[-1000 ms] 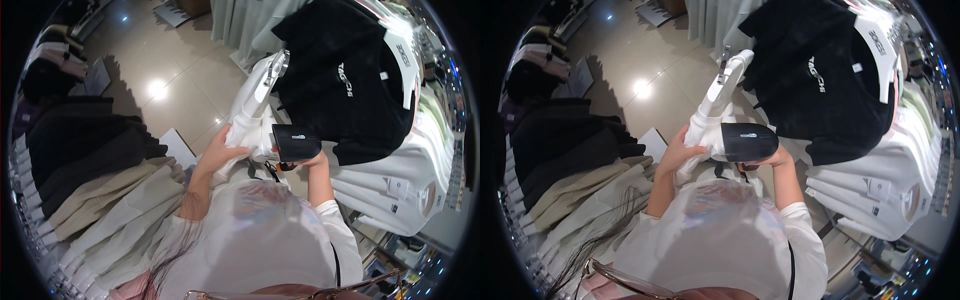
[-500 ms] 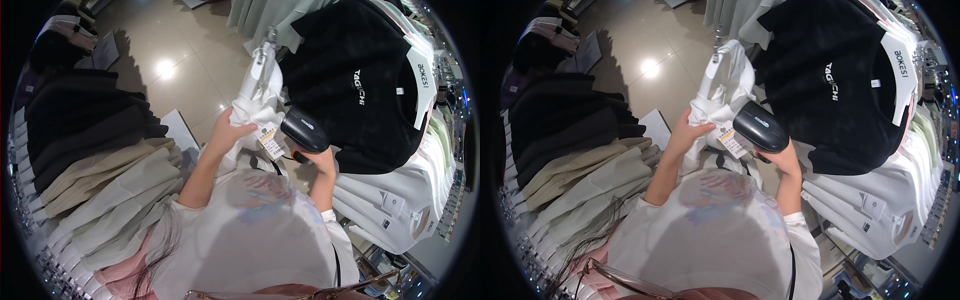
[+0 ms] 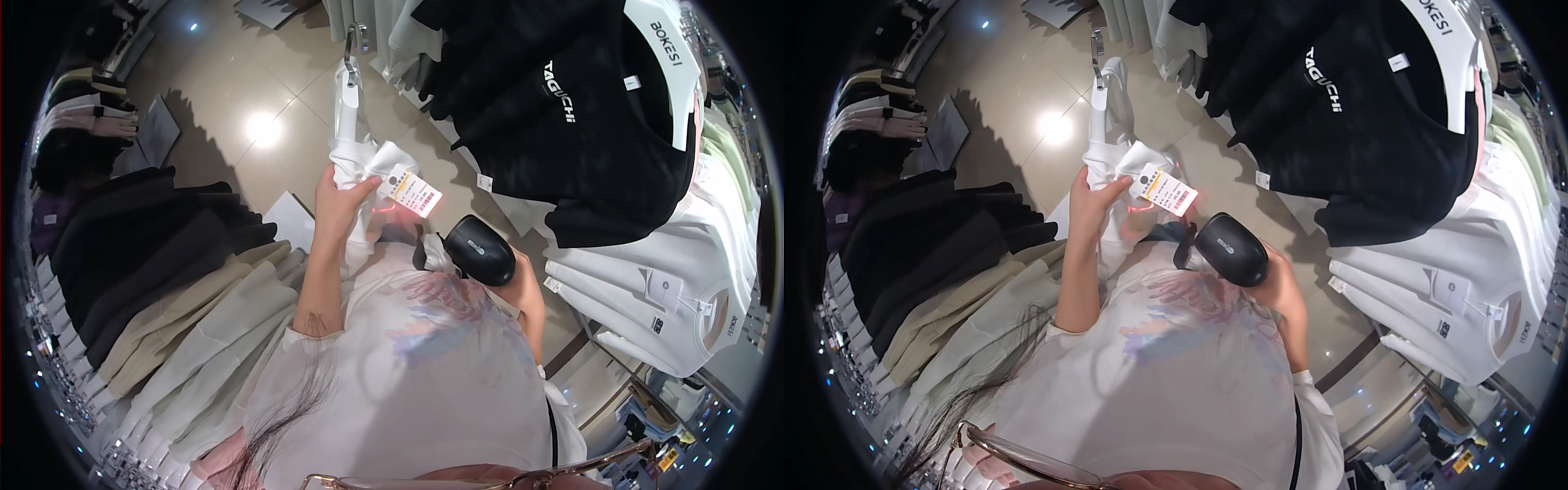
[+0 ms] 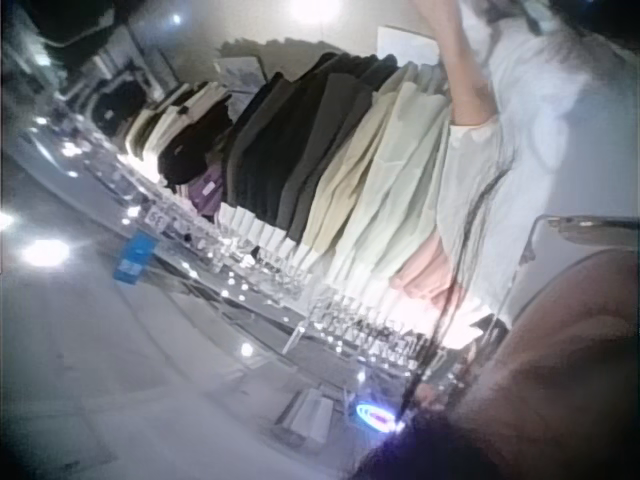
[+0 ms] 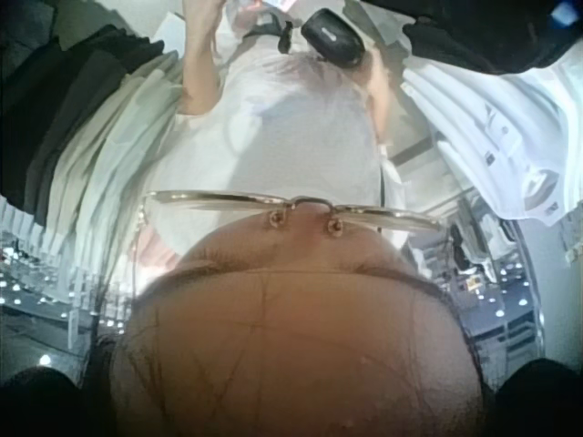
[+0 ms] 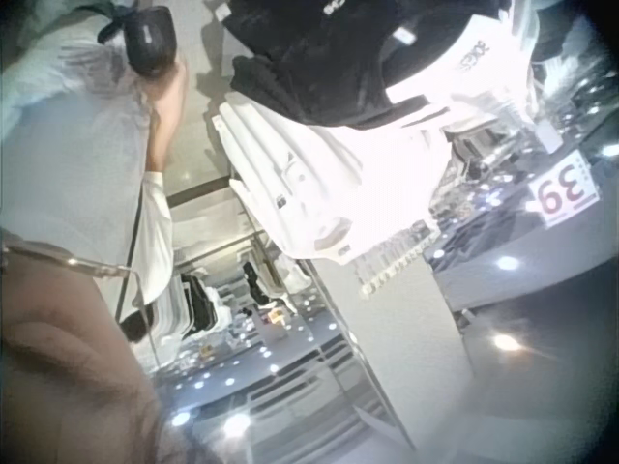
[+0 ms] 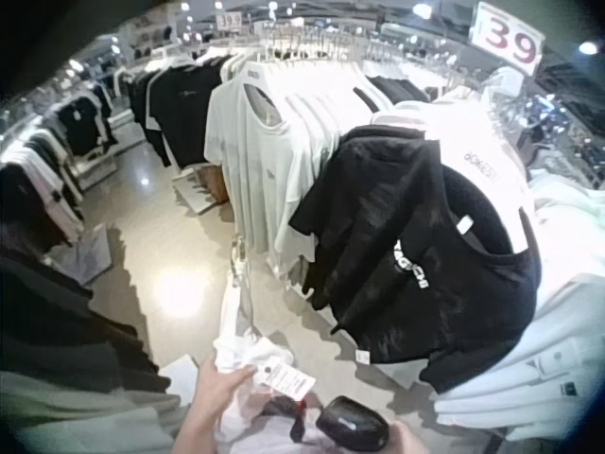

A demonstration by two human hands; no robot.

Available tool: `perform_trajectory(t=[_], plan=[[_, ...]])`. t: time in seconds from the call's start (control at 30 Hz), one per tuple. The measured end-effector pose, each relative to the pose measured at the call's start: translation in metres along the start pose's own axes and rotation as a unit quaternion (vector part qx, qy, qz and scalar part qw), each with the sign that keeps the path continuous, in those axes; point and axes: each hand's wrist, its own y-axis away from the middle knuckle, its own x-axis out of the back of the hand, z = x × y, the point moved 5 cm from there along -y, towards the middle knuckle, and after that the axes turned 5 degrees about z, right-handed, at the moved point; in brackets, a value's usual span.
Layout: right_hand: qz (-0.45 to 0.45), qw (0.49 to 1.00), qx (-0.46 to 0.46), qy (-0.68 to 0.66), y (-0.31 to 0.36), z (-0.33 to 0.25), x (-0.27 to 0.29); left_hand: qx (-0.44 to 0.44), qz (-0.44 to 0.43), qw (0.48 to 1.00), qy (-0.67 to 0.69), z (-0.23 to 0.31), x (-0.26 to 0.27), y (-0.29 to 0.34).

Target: The person scans the barcodes on price tags of various t-shirts using a handheld scanner, handling items one at a time on their hangers or after removing them briefly to reach the tag.

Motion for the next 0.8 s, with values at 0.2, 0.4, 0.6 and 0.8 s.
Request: perform_trajectory(t=[0.2, 0.4, 0.6, 0.8], plan=[[0.001, 0.998, -0.06, -0.017, 0.009, 0.008, 0.002, 0.028, -0.036, 0.998, -0.031, 0.004, -0.015, 0.004], [0.071, 0.994, -0.071, -0.047, 0.041, 0.032, 0.006, 0.057, -0.105, 0.991, -0.053, -0.008, -0.045, 0.011], [0.119, 0.984, -0.115, -0.072, 0.095, 0.056, 0.037, 0.059, -0.24, 0.946, -0.208, -0.02, -0.098, 0.042], [0.105, 0.994, -0.039, 0.01, 0.172, 0.097, 0.072, -0.137, -0.446, 0.752, -0.465, -0.023, -0.167, 0.109]])
